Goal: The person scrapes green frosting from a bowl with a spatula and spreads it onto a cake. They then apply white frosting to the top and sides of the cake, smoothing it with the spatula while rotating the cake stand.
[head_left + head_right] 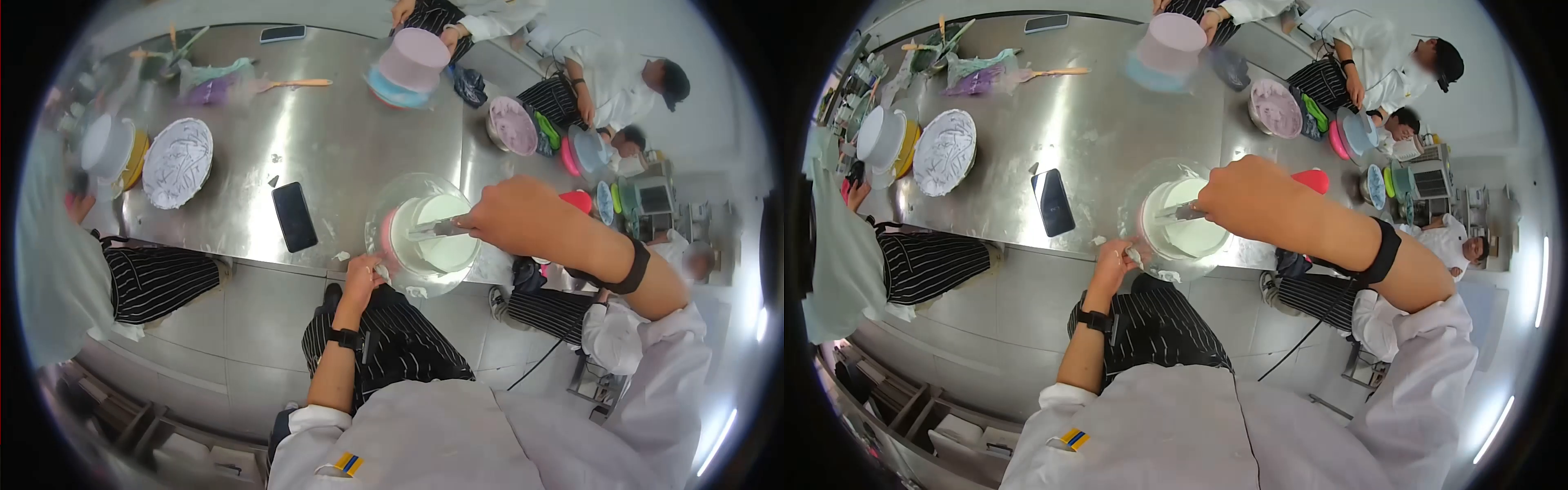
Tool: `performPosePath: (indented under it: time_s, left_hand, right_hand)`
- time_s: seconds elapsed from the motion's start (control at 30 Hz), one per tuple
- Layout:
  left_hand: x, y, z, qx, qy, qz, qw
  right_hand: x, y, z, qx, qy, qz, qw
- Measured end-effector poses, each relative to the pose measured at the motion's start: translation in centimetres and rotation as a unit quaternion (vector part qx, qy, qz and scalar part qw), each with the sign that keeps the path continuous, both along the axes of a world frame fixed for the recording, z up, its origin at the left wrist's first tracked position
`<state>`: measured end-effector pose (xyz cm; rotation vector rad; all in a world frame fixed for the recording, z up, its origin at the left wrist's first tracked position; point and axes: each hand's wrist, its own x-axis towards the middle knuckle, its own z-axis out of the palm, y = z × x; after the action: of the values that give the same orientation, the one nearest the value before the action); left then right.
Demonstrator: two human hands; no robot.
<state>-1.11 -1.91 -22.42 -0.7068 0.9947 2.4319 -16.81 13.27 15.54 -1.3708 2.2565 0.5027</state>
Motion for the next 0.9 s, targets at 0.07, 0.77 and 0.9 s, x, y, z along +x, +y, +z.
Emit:
performPosePath:
  time_s: [0.07, 0.77, 0.9]
  left_hand:
    - [0.1, 0.3, 0.6, -0.021, 0.006, -0.005, 1.0]
    - [1.8, 0.8, 2.7, -0.021, 0.0, 0.017, 1.0]
    - [2.0, 0.7, 2.9, -0.009, 0.011, 0.032, 0.999]
  right_hand:
    - [0.4, -1.1, -0.2, 0.042, 0.017, 0.029, 0.999]
    - [5.3, -3.6, -3.7, 0.136, 0.058, 0.074, 0.986]
    - [4.5, -3.8, -3.6, 0.158, 0.07, 0.086, 0.981]
